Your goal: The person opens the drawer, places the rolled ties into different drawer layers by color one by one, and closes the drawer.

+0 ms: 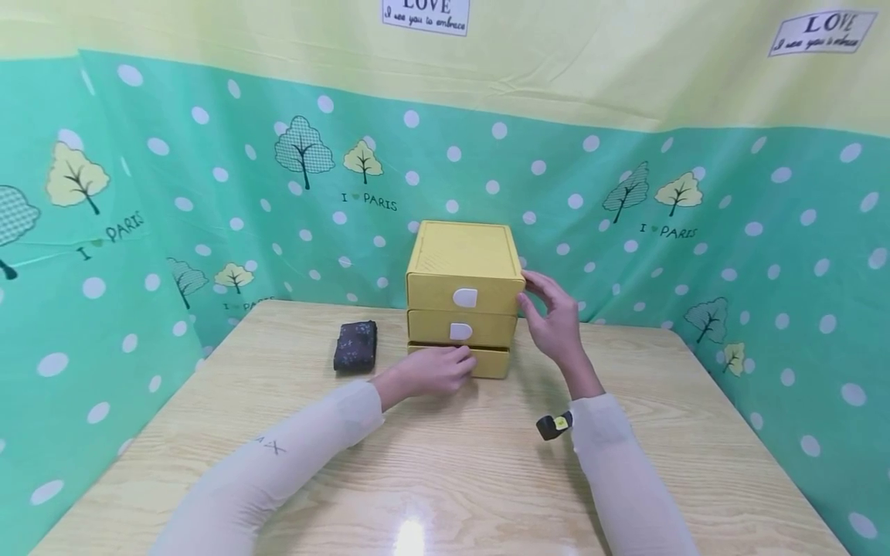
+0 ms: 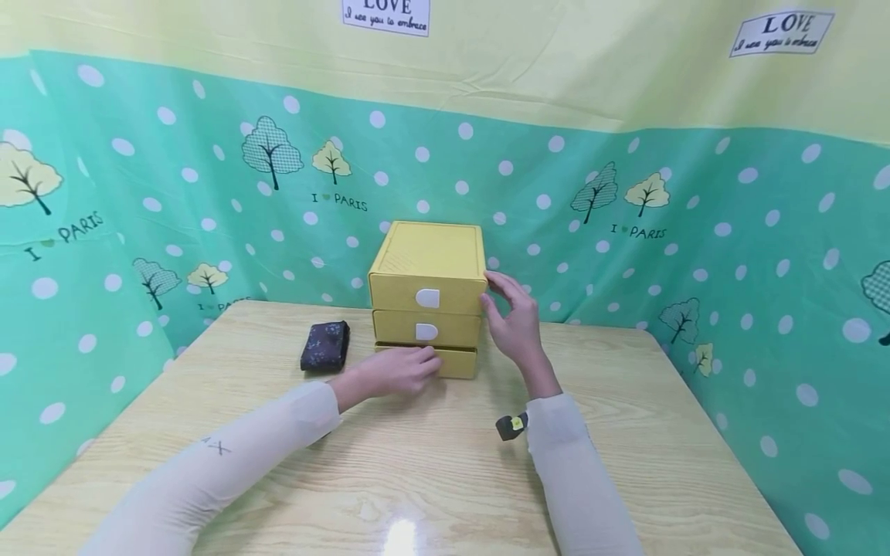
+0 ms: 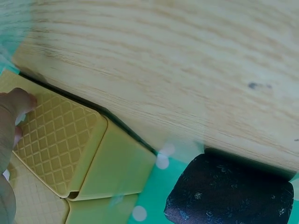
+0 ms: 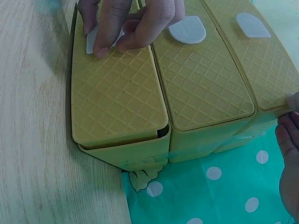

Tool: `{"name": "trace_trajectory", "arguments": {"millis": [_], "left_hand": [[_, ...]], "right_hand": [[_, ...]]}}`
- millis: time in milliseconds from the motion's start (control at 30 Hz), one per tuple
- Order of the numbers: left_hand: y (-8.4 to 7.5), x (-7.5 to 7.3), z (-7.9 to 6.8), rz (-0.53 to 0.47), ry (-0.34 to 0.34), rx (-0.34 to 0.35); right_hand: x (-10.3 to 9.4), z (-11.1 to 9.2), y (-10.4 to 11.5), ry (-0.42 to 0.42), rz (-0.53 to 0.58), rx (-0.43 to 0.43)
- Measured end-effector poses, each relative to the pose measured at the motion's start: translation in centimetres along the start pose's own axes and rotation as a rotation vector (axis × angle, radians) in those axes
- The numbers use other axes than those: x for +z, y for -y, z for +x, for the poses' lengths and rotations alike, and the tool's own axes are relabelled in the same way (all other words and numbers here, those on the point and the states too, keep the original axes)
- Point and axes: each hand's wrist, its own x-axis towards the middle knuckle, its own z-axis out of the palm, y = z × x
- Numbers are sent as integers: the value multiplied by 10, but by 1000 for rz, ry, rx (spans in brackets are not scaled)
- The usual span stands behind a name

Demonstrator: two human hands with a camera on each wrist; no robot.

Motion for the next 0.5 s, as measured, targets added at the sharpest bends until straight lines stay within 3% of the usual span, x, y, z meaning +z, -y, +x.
{"name": "trace_trajectory", "arguments": {"millis": [500], "left_hand": [[-1,-9,1,8,11,8]], "right_hand": [[1,0,1,-4,12,2]]}}
